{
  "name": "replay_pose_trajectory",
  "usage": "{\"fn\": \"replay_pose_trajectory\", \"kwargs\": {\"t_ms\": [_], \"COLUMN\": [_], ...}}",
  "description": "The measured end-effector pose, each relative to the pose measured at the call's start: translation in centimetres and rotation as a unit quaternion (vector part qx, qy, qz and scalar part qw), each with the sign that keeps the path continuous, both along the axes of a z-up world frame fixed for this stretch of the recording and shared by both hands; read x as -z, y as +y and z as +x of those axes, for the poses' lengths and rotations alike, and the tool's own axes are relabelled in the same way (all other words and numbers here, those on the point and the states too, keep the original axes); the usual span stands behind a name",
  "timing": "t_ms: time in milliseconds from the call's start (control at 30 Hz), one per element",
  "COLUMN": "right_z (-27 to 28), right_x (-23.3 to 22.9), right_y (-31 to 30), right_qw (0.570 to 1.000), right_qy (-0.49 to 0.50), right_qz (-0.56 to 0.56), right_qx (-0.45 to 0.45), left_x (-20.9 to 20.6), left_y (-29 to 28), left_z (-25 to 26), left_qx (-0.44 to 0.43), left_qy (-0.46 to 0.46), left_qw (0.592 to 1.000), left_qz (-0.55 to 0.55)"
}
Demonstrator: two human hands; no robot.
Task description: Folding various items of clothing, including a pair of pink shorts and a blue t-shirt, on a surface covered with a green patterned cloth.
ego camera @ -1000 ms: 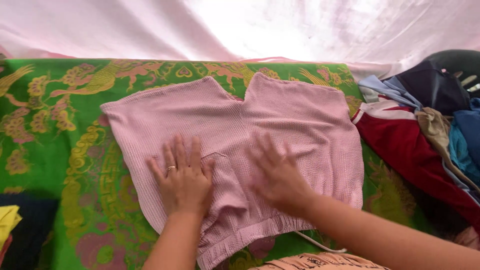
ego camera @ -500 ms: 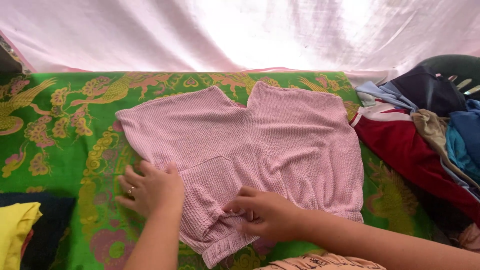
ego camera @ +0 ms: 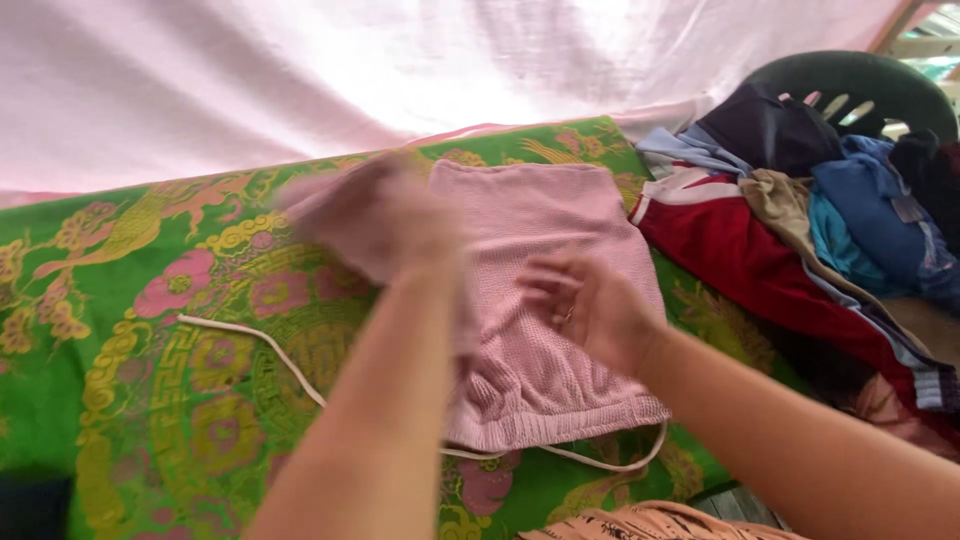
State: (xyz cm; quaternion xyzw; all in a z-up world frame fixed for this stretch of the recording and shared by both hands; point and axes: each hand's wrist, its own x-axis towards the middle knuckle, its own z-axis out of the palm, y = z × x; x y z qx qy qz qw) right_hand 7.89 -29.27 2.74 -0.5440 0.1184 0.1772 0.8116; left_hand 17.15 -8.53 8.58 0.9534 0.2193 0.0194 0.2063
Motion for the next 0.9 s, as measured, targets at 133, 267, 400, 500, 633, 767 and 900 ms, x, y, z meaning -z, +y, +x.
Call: {"fn": "replay_pose_trajectory", "kwargs": {"t_ms": [133,267,400,500,633,767,900], "right_z": [0.2,-0.6,-0.3,0.4,0.9,1.0,0.3], "right_x": [0.2,2.3,3.4,2.5,4.3,5.1,2.4], "right_y": [-4.2,-6.2,-4.9,-3.3,-2.8,-2.7,-1.7], "right_qw": [0.988,0.983,0.987,0.985,0.981,0.976,0.977], "right_qy": [0.060,0.135,0.147,0.153,0.146,0.133,0.153], "right_qz": [0.103,0.075,-0.010,-0.074,-0.129,-0.171,-0.147], "right_qx": [0.098,0.100,0.066,0.045,0.007,-0.023,-0.011], "left_x": [1.7,3.9,7.7,7.6,4.9,4.7,2.3], "left_y": [-9.3,-7.7,-4.0,-2.6,-0.7,0.2,-0.8], "left_z": [-3.1,-9.6,-14.8,-16.6,-15.0,-13.2,-13.9], "left_qx": [0.307,0.371,0.386,0.326,0.209,0.080,0.178], "left_qy": [-0.083,-0.159,-0.126,-0.299,-0.271,0.023,-0.001], "left_qw": [0.866,0.880,0.912,0.891,0.935,0.986,0.983], "left_qz": [-0.386,-0.249,-0.053,0.106,0.094,-0.142,-0.042]}}
